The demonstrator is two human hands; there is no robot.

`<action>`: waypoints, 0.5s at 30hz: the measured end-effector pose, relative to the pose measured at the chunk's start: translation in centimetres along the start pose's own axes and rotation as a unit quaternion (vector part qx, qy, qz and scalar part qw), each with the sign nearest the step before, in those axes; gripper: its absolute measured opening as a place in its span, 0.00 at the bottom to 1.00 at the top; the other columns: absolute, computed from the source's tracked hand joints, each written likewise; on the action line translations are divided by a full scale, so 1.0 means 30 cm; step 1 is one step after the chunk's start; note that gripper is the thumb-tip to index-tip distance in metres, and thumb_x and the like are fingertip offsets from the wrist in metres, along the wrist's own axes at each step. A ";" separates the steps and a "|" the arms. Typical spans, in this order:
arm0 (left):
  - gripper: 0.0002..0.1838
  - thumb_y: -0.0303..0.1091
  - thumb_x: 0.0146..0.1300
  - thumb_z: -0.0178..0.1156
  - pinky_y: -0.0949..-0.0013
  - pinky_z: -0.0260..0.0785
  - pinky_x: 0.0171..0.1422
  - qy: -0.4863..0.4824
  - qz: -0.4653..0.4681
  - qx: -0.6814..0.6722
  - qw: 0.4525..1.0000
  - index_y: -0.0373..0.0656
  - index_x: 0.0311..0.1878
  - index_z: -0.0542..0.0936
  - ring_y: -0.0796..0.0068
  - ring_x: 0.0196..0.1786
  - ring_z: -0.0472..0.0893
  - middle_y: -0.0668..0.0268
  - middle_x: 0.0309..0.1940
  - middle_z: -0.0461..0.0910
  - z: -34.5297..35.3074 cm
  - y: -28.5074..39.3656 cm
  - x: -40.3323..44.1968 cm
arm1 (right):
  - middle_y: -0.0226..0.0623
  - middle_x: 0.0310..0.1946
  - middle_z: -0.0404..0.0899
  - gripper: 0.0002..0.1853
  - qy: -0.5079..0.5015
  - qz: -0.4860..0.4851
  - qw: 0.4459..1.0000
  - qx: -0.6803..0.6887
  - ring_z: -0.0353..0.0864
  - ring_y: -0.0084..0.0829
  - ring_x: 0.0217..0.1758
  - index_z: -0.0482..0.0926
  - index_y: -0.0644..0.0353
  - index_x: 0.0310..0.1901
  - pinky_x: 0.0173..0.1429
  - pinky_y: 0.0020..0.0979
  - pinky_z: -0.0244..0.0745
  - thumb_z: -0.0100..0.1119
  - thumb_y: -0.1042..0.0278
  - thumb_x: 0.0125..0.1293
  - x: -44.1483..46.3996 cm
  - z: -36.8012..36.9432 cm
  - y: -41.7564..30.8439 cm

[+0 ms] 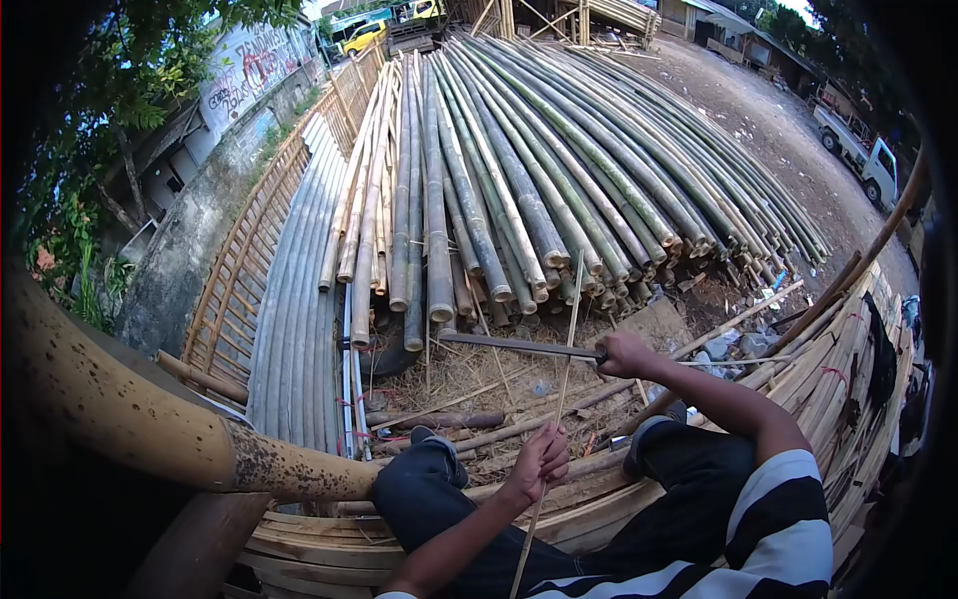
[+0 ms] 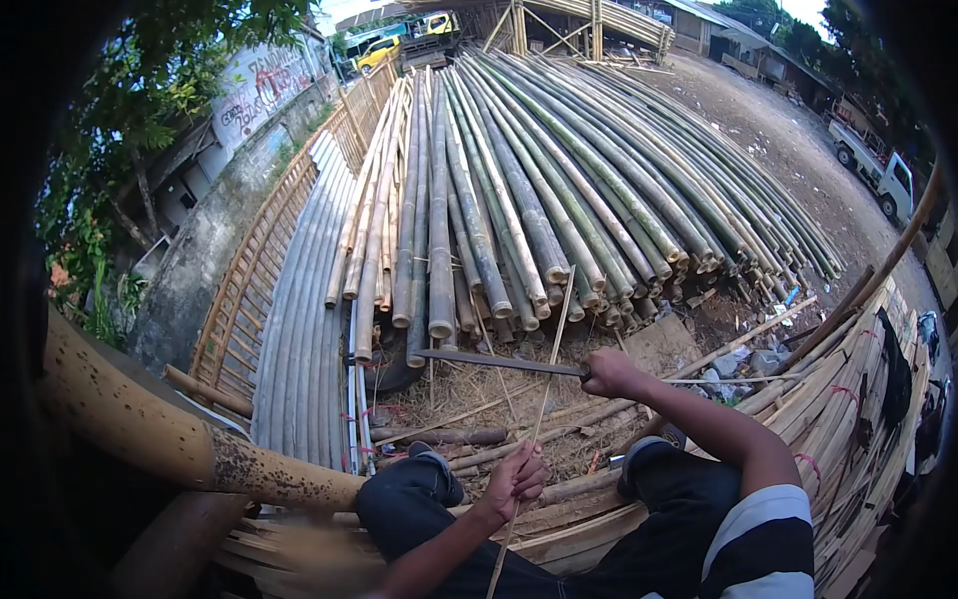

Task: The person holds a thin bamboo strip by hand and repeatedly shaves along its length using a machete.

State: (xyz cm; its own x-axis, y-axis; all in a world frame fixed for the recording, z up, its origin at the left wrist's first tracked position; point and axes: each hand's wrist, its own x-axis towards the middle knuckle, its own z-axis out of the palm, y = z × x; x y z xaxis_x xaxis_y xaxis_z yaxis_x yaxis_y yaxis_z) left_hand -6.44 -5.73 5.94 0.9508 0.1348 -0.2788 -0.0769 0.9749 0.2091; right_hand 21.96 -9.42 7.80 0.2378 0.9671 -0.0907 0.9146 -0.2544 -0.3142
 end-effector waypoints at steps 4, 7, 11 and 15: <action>0.14 0.41 0.75 0.39 0.81 0.44 0.14 -0.052 -0.036 -0.105 0.993 0.41 0.48 0.67 0.86 0.11 0.50 0.75 0.12 0.52 -0.018 0.007 0.030 | 0.45 0.12 0.74 0.14 0.121 0.267 0.947 0.132 0.75 0.37 0.14 0.75 0.72 0.17 0.21 0.37 0.71 0.60 0.65 0.43 -0.058 -0.081 0.318; 0.14 0.41 0.75 0.39 0.81 0.46 0.14 -0.043 -0.017 -0.085 0.995 0.41 0.49 0.67 0.86 0.11 0.51 0.75 0.12 0.52 -0.016 0.037 0.062 | 0.38 0.11 0.72 0.14 0.178 0.391 0.852 0.299 0.72 0.29 0.11 0.72 0.67 0.13 0.17 0.33 0.67 0.60 0.66 0.45 -0.159 -0.073 0.402; 0.14 0.42 0.75 0.38 0.81 0.48 0.15 -0.075 -0.016 -0.073 0.994 0.42 0.48 0.67 0.86 0.11 0.51 0.75 0.12 0.53 -0.030 0.040 0.075 | 0.30 0.11 0.63 0.08 0.200 0.399 0.737 0.507 0.66 0.26 0.10 0.69 0.59 0.17 0.15 0.30 0.63 0.59 0.71 0.46 -0.178 -0.048 0.419; 0.14 0.44 0.75 0.37 0.81 0.50 0.18 -0.072 -0.029 0.021 0.997 0.45 0.43 0.68 0.86 0.12 0.51 0.77 0.12 0.52 0.038 0.012 0.071 | 0.33 0.15 0.69 0.08 0.167 0.352 0.653 0.649 0.72 0.29 0.15 0.73 0.62 0.25 0.20 0.31 0.70 0.60 0.68 0.50 -0.116 -0.023 0.310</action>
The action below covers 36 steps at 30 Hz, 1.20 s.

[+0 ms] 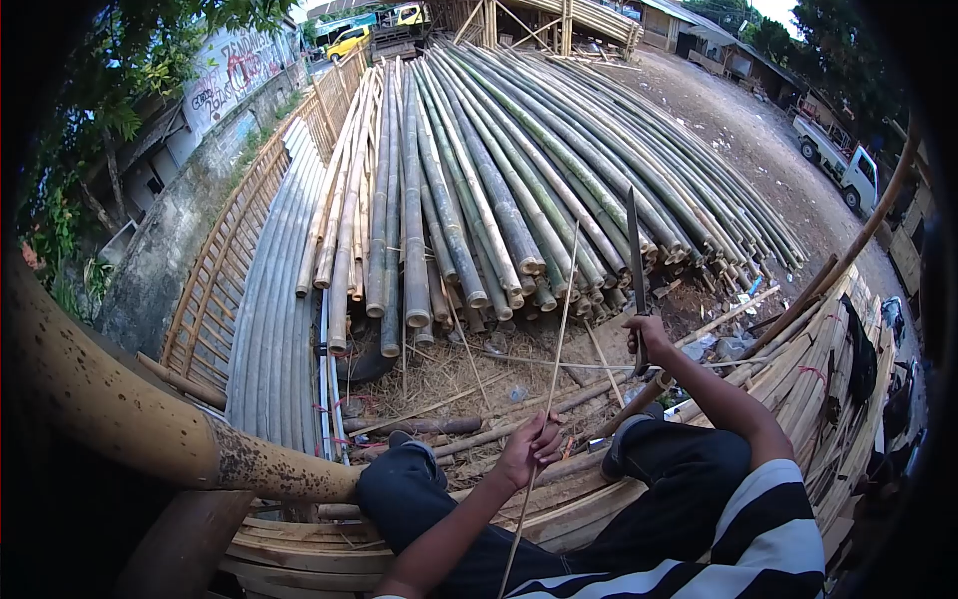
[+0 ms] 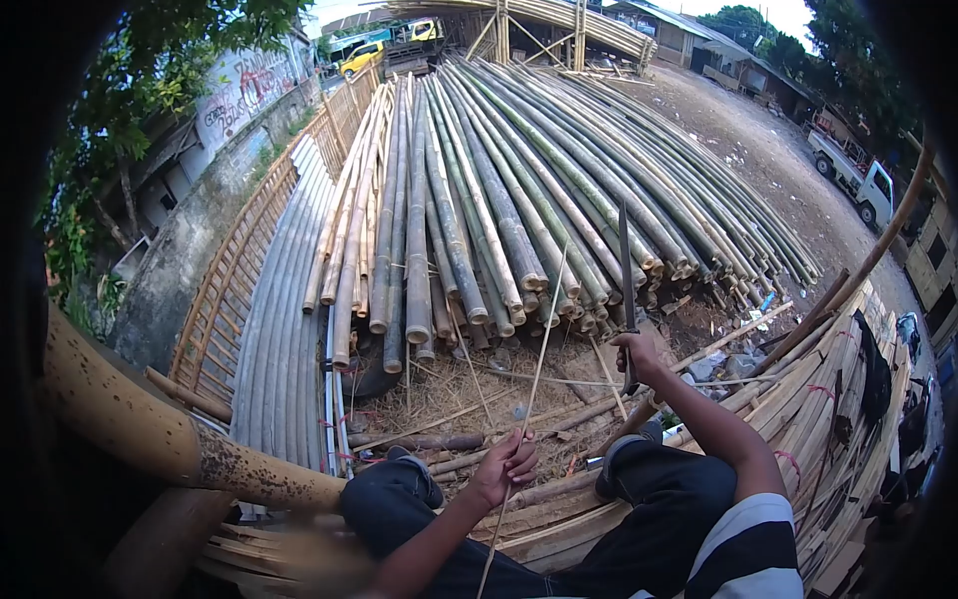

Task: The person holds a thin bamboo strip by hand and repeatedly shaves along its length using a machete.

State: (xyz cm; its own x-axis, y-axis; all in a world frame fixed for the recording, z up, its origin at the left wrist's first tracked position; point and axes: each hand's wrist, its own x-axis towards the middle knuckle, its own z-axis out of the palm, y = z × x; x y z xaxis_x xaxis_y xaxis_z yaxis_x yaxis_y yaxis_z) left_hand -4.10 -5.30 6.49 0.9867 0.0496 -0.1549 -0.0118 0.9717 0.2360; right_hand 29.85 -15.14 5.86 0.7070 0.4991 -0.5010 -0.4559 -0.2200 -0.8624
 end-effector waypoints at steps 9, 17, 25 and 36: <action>0.20 0.50 0.74 0.35 0.82 0.47 0.10 -0.006 -0.040 -0.012 0.999 0.44 0.35 0.67 0.88 0.09 0.51 0.78 0.11 0.51 -0.096 -0.010 0.049 | 0.49 0.34 0.81 0.14 -0.151 -0.063 0.986 0.028 0.85 0.38 0.34 0.75 0.74 0.38 0.36 0.33 0.82 0.59 0.68 0.57 -0.167 0.295 0.014; 0.16 0.45 0.74 0.40 0.83 0.45 0.10 0.043 -0.042 0.156 0.986 0.44 0.35 0.67 0.89 0.09 0.50 0.78 0.12 0.51 -0.072 -0.048 0.101 | 0.43 0.29 0.81 0.12 -0.179 -0.199 0.940 -0.213 0.84 0.30 0.28 0.76 0.71 0.37 0.28 0.28 0.80 0.64 0.71 0.56 -0.249 0.274 -0.042; 0.12 0.34 0.64 0.58 0.82 0.44 0.10 0.080 -0.022 0.290 0.954 0.47 0.34 0.63 0.91 0.10 0.55 0.78 0.15 0.58 -0.047 -0.028 0.107 | 0.39 0.25 0.81 0.17 -0.277 -0.222 0.856 -0.376 0.80 0.27 0.23 0.79 0.68 0.36 0.28 0.30 0.76 0.70 0.64 0.50 -0.251 0.260 0.074; 0.12 0.35 0.65 0.58 0.82 0.44 0.13 0.113 -0.011 0.293 0.949 0.46 0.34 0.64 0.90 0.13 0.56 0.79 0.16 0.57 -0.040 -0.016 0.093 | 0.33 0.20 0.78 0.13 -0.270 -0.204 0.876 -0.342 0.74 0.19 0.20 0.78 0.67 0.31 0.23 0.24 0.67 0.71 0.67 0.51 -0.294 0.371 0.073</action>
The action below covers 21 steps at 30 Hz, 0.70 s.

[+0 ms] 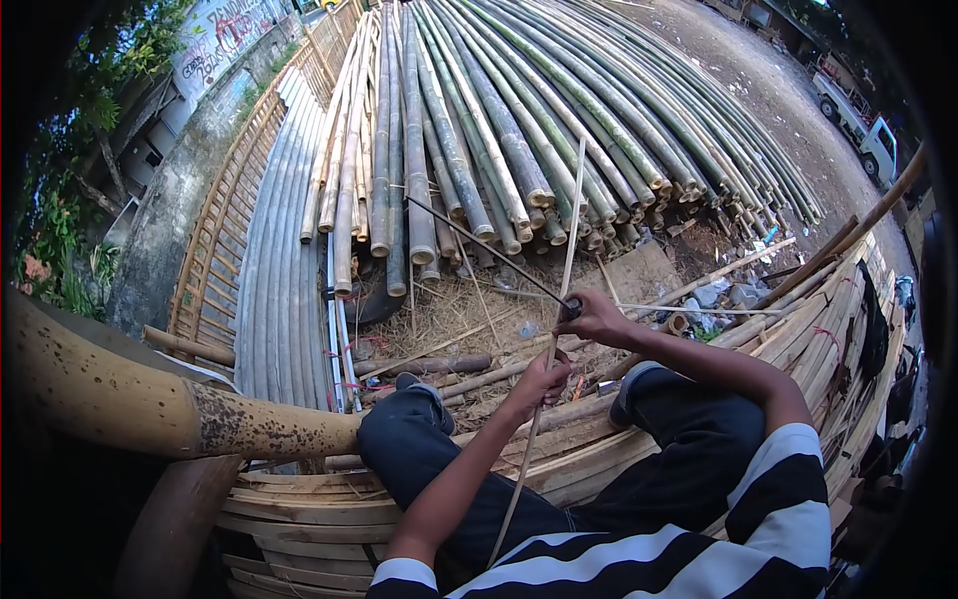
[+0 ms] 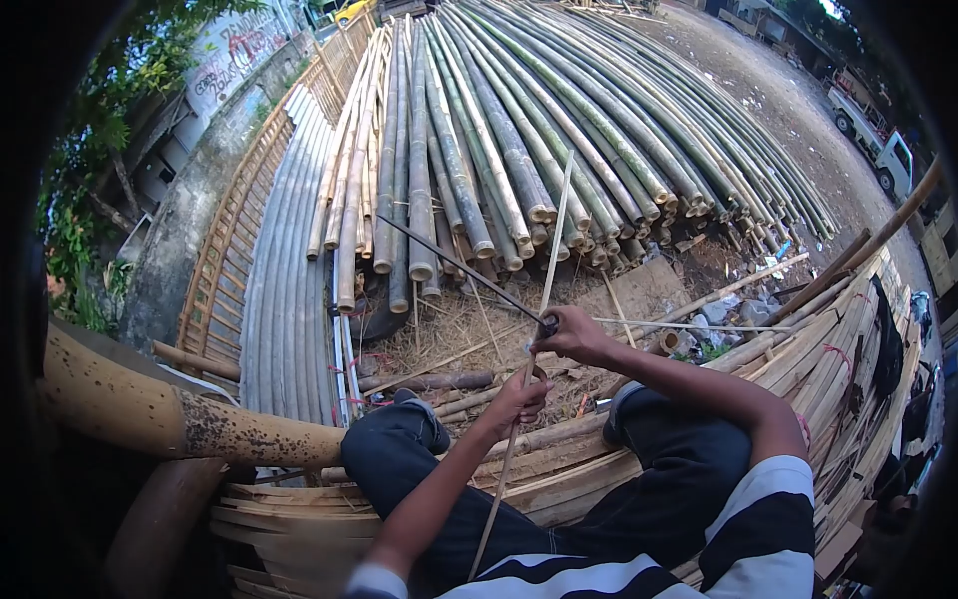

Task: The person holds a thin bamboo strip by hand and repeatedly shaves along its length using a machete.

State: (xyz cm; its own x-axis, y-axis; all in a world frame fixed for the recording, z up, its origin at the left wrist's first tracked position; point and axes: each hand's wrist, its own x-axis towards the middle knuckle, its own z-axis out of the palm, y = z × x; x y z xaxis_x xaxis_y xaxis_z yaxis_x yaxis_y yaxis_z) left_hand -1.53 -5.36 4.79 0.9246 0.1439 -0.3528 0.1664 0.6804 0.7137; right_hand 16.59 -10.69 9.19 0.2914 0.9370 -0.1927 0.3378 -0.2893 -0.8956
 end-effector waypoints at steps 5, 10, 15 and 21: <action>0.14 0.44 0.72 0.45 0.82 0.44 0.13 -0.072 -0.110 -0.133 0.982 0.48 0.31 0.64 0.88 0.13 0.52 0.78 0.15 0.54 -0.059 -0.052 0.014 | 0.34 0.18 0.76 0.15 0.104 0.003 0.994 0.037 0.74 0.21 0.19 0.78 0.67 0.29 0.23 0.26 0.67 0.71 0.63 0.51 0.029 -0.075 -0.021; 0.16 0.45 0.73 0.43 0.81 0.43 0.12 -0.022 -0.052 -0.081 0.995 0.48 0.30 0.62 0.87 0.12 0.51 0.77 0.14 0.52 -0.057 -0.060 -0.006 | 0.40 0.14 0.75 0.20 0.151 0.080 0.975 -0.142 0.76 0.28 0.18 0.77 0.70 0.27 0.26 0.32 0.71 0.66 0.56 0.52 0.013 -0.164 0.015; 0.16 0.44 0.73 0.42 0.80 0.45 0.12 0.046 -0.011 -0.018 0.999 0.46 0.31 0.62 0.87 0.12 0.52 0.77 0.14 0.53 -0.042 -0.039 0.007 | 0.54 0.19 0.76 0.16 0.014 0.034 0.936 -0.351 0.79 0.52 0.27 0.78 0.69 0.26 0.36 0.44 0.74 0.61 0.60 0.46 -0.029 -0.104 0.059; 0.16 0.44 0.73 0.43 0.80 0.47 0.13 0.034 0.003 -0.081 0.996 0.46 0.31 0.63 0.86 0.12 0.55 0.77 0.14 0.56 -0.046 -0.050 0.000 | 0.52 0.18 0.76 0.15 -0.117 -0.089 0.903 -0.403 0.78 0.54 0.27 0.76 0.65 0.26 0.36 0.47 0.74 0.62 0.59 0.46 -0.031 0.021 0.018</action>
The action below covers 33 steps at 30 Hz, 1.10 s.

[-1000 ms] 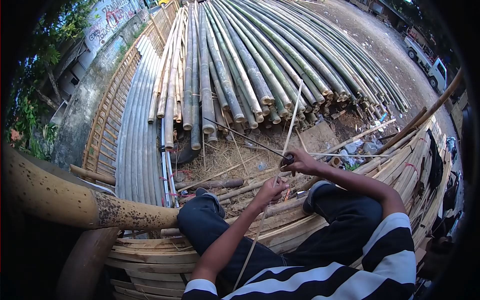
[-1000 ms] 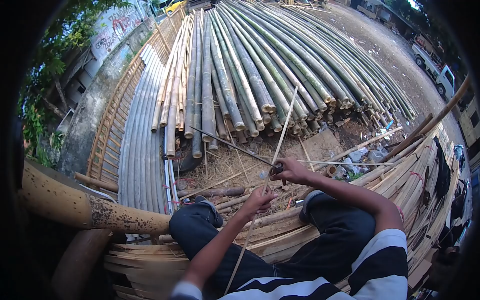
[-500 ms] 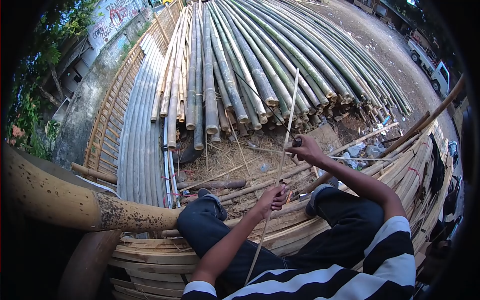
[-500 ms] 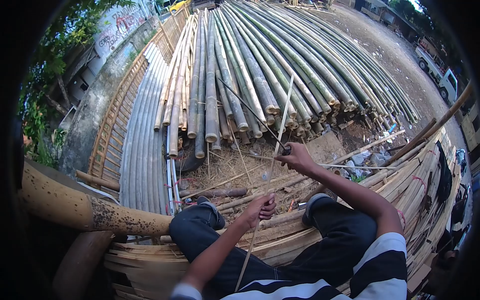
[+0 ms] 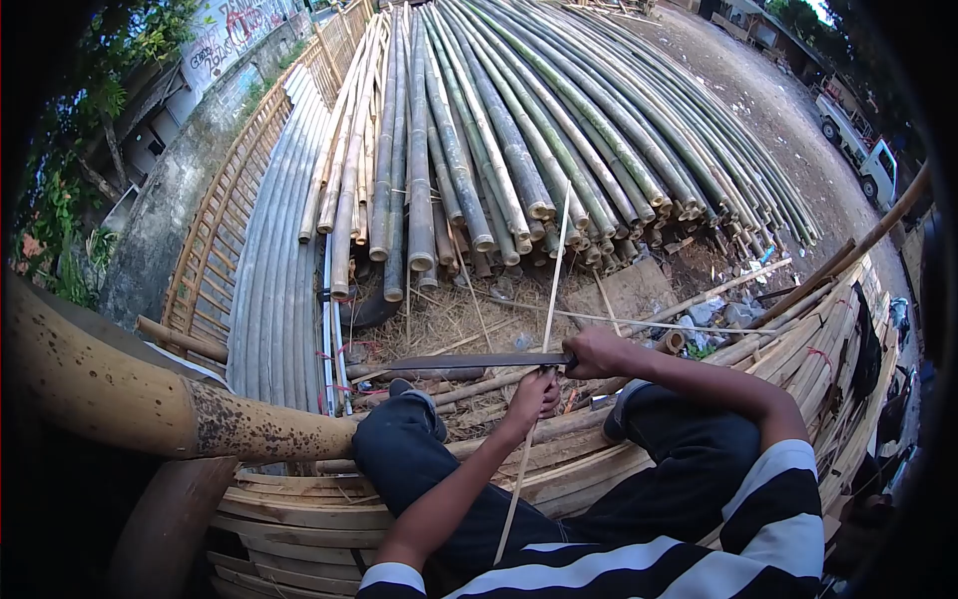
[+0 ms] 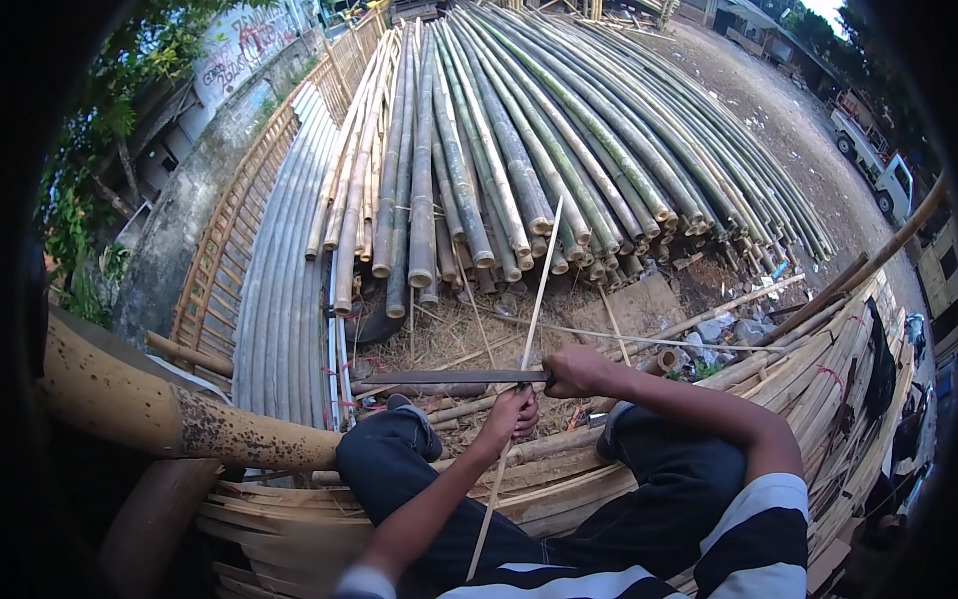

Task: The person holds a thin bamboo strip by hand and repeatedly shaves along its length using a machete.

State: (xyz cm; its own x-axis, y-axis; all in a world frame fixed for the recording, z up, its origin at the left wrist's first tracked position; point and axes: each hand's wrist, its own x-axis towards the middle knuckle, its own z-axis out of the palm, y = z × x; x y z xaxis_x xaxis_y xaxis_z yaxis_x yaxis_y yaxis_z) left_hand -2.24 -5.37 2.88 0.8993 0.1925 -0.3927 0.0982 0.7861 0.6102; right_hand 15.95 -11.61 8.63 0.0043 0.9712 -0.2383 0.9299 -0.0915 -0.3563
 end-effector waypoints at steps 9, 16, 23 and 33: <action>0.18 0.46 0.72 0.45 0.78 0.50 0.16 0.073 0.043 0.201 0.976 0.44 0.30 0.66 0.87 0.14 0.58 0.77 0.15 0.60 0.011 -0.043 -0.082 | 0.54 0.20 0.77 0.17 0.064 0.196 0.978 0.032 0.80 0.50 0.24 0.79 0.69 0.22 0.33 0.42 0.76 0.60 0.59 0.44 0.073 -0.040 0.186; 0.19 0.50 0.72 0.42 0.80 0.47 0.15 -0.010 -0.002 0.093 0.996 0.45 0.32 0.65 0.89 0.14 0.55 0.77 0.16 0.58 0.028 -0.014 -0.019 | 0.37 0.14 0.74 0.13 0.208 0.372 0.821 0.381 0.73 0.28 0.13 0.76 0.69 0.19 0.19 0.30 0.67 0.59 0.67 0.50 -0.071 -0.044 0.471; 0.18 0.49 0.73 0.41 0.79 0.46 0.14 0.016 0.077 0.137 0.988 0.45 0.32 0.63 0.87 0.13 0.54 0.76 0.15 0.58 0.028 0.000 -0.020 | 0.30 0.15 0.67 0.09 0.176 0.379 0.701 0.578 0.67 0.23 0.12 0.72 0.62 0.22 0.16 0.27 0.62 0.59 0.69 0.52 -0.025 0.015 0.377; 0.14 0.41 0.72 0.45 0.80 0.44 0.12 0.020 0.100 -0.016 0.995 0.45 0.31 0.61 0.86 0.11 0.51 0.75 0.13 0.53 -0.012 0.125 -0.075 | 0.44 0.12 0.72 0.17 0.074 0.182 0.949 0.248 0.76 0.39 0.17 0.74 0.65 0.19 0.26 0.39 0.72 0.61 0.55 0.47 0.105 0.004 0.079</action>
State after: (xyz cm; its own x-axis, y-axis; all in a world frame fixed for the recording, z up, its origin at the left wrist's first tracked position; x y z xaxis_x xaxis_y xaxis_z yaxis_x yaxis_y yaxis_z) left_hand -4.05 -2.64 5.80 0.8821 0.3687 -0.2930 -0.0946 0.7482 0.6566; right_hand 18.11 -8.81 6.94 0.3773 0.8722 -0.3114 0.5703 -0.4837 -0.6639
